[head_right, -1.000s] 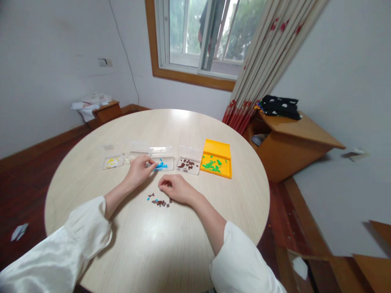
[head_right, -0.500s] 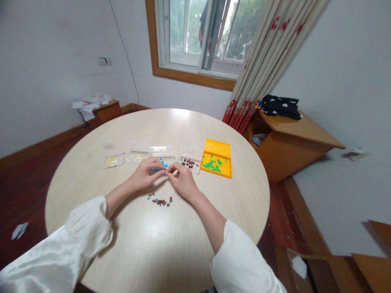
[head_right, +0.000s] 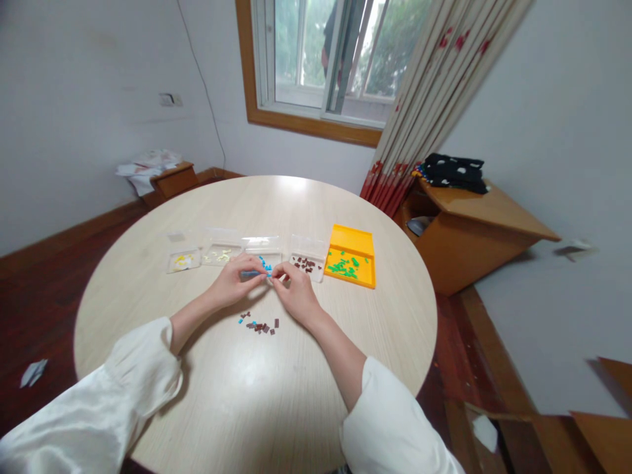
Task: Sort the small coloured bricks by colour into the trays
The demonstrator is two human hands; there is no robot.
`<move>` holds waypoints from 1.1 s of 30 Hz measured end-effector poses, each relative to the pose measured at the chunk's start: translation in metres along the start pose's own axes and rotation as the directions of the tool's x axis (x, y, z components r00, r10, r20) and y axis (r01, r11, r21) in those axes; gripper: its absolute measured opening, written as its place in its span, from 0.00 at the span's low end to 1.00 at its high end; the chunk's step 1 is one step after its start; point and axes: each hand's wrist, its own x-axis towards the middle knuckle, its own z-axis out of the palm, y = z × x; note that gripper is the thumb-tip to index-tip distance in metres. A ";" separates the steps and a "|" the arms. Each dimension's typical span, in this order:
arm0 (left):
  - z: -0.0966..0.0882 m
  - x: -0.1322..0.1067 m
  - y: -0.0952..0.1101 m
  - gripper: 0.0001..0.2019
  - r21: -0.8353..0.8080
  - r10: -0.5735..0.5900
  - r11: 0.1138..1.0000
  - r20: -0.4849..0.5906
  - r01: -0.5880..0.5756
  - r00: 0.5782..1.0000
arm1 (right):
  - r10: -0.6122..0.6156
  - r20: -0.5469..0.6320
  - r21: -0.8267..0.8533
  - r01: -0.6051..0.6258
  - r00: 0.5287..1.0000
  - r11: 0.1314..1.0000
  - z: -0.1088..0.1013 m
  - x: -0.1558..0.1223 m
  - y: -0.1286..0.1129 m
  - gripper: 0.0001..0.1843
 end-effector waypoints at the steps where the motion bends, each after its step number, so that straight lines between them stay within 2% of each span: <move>1: 0.000 0.000 0.000 0.04 -0.003 0.002 1.000 -0.020 -0.002 1.000 | 0.001 -0.001 -0.002 -0.001 1.000 1.000 0.000 0.000 0.000 0.02; 4: -0.001 0.002 -0.002 0.04 0.020 -0.018 1.000 -0.121 0.021 0.992 | -0.018 0.029 -0.021 0.018 0.999 1.000 0.002 -0.001 -0.002 0.03; 7: -0.003 0.003 -0.004 0.04 0.081 -0.110 0.988 -0.203 0.129 0.973 | -0.101 0.144 -0.032 0.107 0.984 0.994 0.004 -0.004 -0.006 0.04; 11: -0.004 0.005 -0.008 0.04 0.144 -0.202 0.959 -0.264 0.245 0.943 | -0.219 0.355 0.023 0.226 0.909 0.974 0.007 -0.012 -0.011 0.09; 15: -0.003 0.005 -0.012 0.04 0.174 -0.245 0.937 -0.284 0.301 0.927 | -0.205 0.507 0.041 0.214 0.837 0.976 0.008 -0.016 -0.013 0.15; 18: -0.002 0.004 -0.014 0.04 0.187 -0.262 0.928 -0.288 0.322 0.921 | -0.178 0.538 0.029 0.193 0.824 0.981 0.004 -0.015 -0.014 0.15; 26: -0.002 0.004 -0.018 0.05 0.199 -0.277 0.921 -0.276 0.336 0.921 | -0.122 0.549 0.024 0.131 0.827 0.991 0.000 -0.013 -0.016 0.07; 33: -0.001 0.003 -0.019 0.05 0.199 -0.282 0.918 -0.278 0.342 0.918 | -0.115 0.585 0.008 0.136 0.803 0.991 -0.001 -0.012 -0.016 0.01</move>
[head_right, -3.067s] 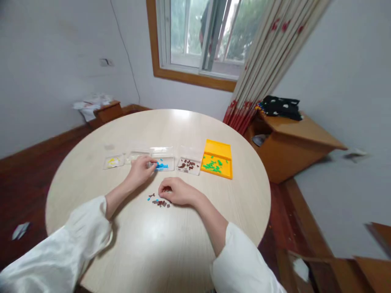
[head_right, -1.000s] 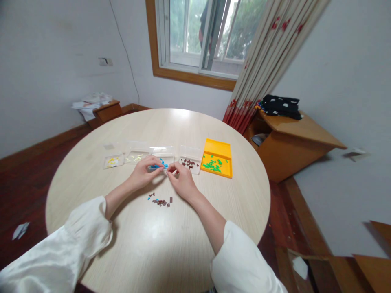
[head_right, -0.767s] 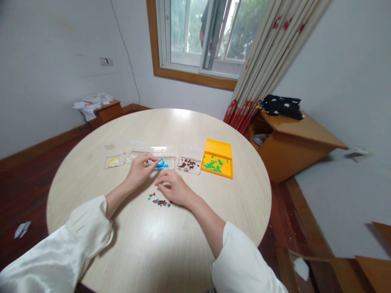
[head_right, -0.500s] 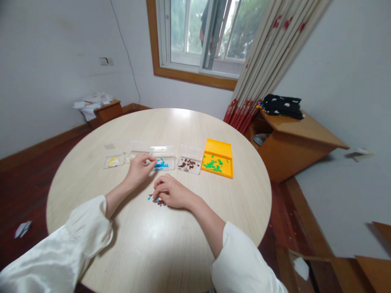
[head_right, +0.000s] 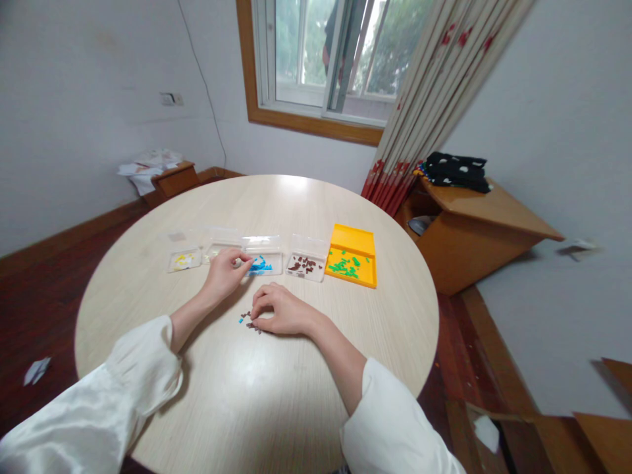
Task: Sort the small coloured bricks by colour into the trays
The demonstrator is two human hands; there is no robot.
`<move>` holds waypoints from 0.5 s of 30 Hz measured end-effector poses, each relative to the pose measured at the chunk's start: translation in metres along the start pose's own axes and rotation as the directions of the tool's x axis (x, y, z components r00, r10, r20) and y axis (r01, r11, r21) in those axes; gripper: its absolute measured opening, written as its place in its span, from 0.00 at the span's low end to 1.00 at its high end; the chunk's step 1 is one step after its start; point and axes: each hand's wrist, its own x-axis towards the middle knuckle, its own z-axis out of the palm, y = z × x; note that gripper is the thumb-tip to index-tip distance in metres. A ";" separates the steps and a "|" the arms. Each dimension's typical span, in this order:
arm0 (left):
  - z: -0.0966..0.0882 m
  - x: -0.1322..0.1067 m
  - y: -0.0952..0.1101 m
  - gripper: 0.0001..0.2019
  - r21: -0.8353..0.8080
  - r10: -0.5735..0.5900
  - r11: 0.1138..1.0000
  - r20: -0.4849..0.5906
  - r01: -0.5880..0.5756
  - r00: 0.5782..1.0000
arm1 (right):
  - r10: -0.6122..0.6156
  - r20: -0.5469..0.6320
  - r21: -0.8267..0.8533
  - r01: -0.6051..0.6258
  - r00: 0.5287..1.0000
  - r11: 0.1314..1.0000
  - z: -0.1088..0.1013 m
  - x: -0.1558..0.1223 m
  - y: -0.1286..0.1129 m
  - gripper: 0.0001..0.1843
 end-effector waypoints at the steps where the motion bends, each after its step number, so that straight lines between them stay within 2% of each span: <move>1: 0.000 0.000 0.000 0.05 0.001 0.002 1.000 0.001 -0.002 1.000 | 0.000 0.002 0.001 0.000 1.000 1.000 0.000 0.000 0.000 0.01; 15: -0.001 0.000 0.003 0.07 0.017 -0.010 1.000 0.011 0.009 1.000 | 0.002 0.044 -0.038 0.000 0.999 0.999 -0.002 0.002 0.000 0.06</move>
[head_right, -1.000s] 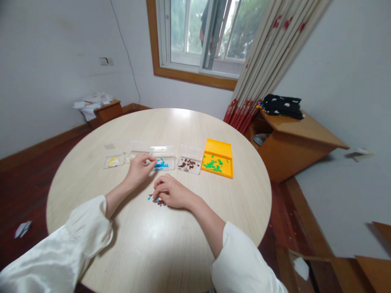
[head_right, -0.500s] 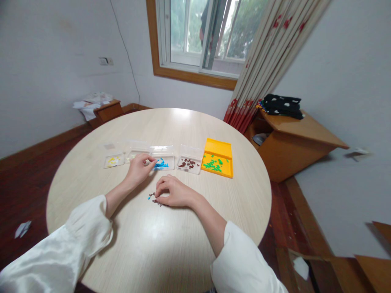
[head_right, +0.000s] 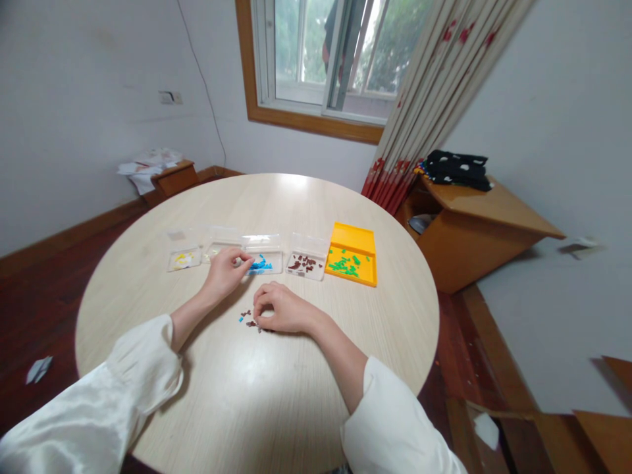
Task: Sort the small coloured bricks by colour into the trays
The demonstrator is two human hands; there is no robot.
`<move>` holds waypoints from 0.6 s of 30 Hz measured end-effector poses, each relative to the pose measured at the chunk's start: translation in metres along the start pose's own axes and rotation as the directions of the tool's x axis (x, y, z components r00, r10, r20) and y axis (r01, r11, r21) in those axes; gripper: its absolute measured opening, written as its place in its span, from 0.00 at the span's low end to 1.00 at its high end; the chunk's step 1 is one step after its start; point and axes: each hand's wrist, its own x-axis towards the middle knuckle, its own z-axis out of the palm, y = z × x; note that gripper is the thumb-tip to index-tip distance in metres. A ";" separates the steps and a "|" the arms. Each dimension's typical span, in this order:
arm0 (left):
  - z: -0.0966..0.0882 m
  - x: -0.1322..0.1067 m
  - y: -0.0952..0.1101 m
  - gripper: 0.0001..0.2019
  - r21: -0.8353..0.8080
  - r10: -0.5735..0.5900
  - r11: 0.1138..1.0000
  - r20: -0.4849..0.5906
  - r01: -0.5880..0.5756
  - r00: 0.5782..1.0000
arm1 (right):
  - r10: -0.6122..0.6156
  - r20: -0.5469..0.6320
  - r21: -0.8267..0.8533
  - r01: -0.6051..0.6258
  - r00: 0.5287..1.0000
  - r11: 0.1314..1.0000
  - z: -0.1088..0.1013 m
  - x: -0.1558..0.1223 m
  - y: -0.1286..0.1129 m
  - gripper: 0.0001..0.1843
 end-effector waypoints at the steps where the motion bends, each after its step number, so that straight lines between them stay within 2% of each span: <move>1: 0.000 0.000 0.000 0.07 0.000 -0.001 1.000 0.001 0.001 1.000 | -0.001 0.000 -0.002 0.001 1.000 1.000 0.000 0.000 0.000 0.06; 9: 0.000 0.000 0.001 0.06 0.012 0.005 1.000 -0.001 -0.005 1.000 | 0.013 -0.039 0.000 -0.013 0.999 1.000 -0.001 0.001 -0.002 0.07; 18: 0.001 0.000 0.001 0.06 -0.012 0.017 1.000 -0.009 -0.017 1.000 | 0.162 -0.116 0.054 -0.156 0.980 0.986 0.000 0.001 -0.003 0.06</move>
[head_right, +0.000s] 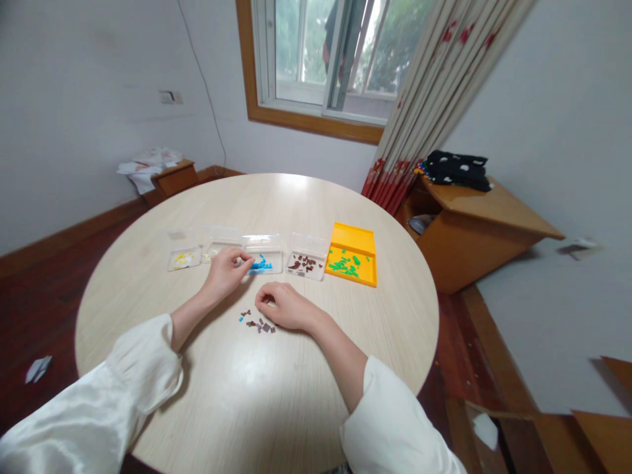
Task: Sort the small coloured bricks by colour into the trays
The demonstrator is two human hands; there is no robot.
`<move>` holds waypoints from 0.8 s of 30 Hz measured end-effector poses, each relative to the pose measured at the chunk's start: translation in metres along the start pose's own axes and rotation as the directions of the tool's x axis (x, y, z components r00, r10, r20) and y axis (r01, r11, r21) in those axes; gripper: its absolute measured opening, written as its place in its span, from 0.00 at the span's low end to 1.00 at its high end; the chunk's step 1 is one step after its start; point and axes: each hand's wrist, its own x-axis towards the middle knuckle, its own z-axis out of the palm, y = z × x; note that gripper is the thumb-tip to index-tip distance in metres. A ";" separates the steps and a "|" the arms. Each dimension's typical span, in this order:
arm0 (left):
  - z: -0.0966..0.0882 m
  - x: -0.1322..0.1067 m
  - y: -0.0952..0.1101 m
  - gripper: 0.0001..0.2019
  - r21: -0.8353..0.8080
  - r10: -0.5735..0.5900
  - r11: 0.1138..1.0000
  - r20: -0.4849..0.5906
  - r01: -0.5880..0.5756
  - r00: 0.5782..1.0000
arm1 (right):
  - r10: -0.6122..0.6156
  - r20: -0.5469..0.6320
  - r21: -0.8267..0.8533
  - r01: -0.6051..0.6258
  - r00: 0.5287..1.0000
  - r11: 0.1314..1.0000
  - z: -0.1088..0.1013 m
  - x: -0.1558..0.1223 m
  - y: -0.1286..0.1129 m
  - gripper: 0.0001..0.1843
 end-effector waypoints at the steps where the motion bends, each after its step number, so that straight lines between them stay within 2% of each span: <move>1: 0.000 0.000 0.000 0.06 -0.004 0.002 1.000 0.001 -0.002 1.000 | 0.016 -0.005 0.012 -0.016 1.000 1.000 0.000 0.000 0.000 0.06; 12: 0.000 0.000 0.000 0.06 -0.010 0.020 1.000 0.000 -0.020 1.000 | 0.067 -0.098 0.107 -0.057 0.993 0.993 0.001 0.002 0.006 0.05; 17: 0.000 0.000 -0.001 0.06 -0.016 0.039 0.999 0.003 -0.039 0.999 | 0.037 -0.241 0.045 -0.027 0.970 0.999 0.001 0.005 0.013 0.04; 20: -0.001 0.000 0.000 0.06 -0.034 0.089 0.996 0.028 -0.088 0.996 | 0.047 -0.342 0.055 -0.030 0.938 0.998 0.001 0.007 0.018 0.03; 24: -0.001 0.000 0.000 0.05 -0.087 0.173 0.982 0.072 -0.167 0.982 | 0.055 -0.413 0.077 -0.025 0.909 0.997 0.000 0.007 0.021 0.02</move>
